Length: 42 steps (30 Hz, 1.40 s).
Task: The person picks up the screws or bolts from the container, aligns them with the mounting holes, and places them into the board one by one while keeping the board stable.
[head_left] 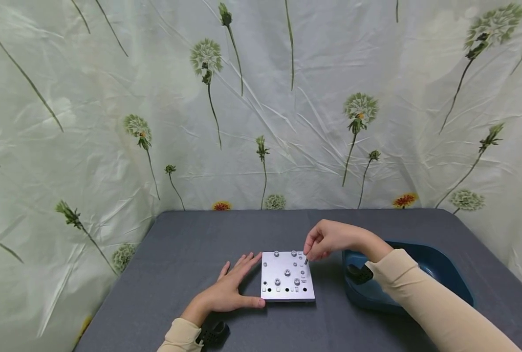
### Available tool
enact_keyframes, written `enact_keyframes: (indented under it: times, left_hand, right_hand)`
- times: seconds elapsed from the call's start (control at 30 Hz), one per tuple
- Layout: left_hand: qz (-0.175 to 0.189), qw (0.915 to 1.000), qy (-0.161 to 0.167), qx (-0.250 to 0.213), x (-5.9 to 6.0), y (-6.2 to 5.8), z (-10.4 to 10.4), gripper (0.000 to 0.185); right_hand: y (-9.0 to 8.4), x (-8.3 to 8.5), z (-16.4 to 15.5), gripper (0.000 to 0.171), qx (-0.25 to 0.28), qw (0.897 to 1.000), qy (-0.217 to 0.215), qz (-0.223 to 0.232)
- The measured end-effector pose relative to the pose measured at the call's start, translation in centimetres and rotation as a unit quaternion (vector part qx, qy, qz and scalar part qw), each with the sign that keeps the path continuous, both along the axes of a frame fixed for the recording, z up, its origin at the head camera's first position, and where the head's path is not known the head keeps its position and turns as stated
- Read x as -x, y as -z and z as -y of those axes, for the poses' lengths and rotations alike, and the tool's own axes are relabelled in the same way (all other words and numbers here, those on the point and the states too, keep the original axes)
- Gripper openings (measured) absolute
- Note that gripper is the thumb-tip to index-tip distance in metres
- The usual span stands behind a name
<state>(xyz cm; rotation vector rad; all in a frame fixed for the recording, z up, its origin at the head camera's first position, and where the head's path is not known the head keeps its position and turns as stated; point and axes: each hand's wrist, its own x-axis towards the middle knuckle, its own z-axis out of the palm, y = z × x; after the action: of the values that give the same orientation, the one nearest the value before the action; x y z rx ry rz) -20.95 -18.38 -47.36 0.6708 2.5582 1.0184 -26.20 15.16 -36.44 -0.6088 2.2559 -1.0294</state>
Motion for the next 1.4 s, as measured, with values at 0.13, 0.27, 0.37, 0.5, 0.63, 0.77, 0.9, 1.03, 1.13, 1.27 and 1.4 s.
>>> enact_keyframes:
  times: [0.13,0.27,0.37,0.5,0.63,0.77,0.9,1.03,1.13,1.27,1.4]
  left_hand:
    - [0.001,1.0,-0.001,0.003,0.1,0.1,-0.1,0.109]
    - [0.003,1.0,0.0,0.001,0.2,0.2,0.0,0.109]
    - [-0.001,1.0,0.0,-0.007,0.1,0.3,0.0,0.109]
    - [-0.003,0.9999,0.001,-0.013,0.0,0.2,0.0,0.11]
    - [-0.002,0.9999,0.002,-0.011,-0.1,-0.1,0.0,0.11]
    - [-0.007,0.9999,0.003,-0.008,0.0,0.0,0.0,0.11]
    - [-0.007,0.9999,0.003,-0.014,-0.1,0.3,0.0,0.11]
    - [0.002,0.9997,0.008,-0.021,-0.2,0.9,-0.3,0.11]
    - [0.001,0.9996,0.005,-0.028,-0.1,1.1,-0.4,0.11]
    - [-0.008,0.9997,-0.004,-0.022,0.1,0.9,-0.2,0.111]
    - [-0.006,0.9999,-0.002,-0.011,0.4,0.7,-0.2,0.11]
  right_hand:
    - [0.6,-0.5,0.4,0.009,-0.005,1.0,-0.013,0.02]
    - [1.2,-1.0,0.6,0.005,-0.016,0.999,-0.021,0.044]
    - [1.6,-1.3,0.7,0.003,-0.024,0.998,-0.021,0.06]
    - [1.9,-1.5,0.9,0.004,-0.029,0.997,-0.02,0.074]
    - [2.0,-1.5,1.3,0.006,-0.029,0.997,-0.018,0.073]
    - [2.2,-1.6,1.6,0.008,-0.031,0.997,-0.019,0.072]
    - [2.4,-1.8,1.8,0.008,-0.03,0.997,-0.021,0.075]
    - [2.7,-2.0,1.5,0.007,-0.03,0.995,-0.021,0.088]
    - [2.7,-1.9,1.4,0.007,-0.03,0.995,-0.021,0.091]
    - [2.5,-1.5,1.6,0.007,-0.023,0.995,-0.033,0.089]
    - [2.4,-1.4,1.5,0.008,-0.016,0.995,-0.043,0.092]
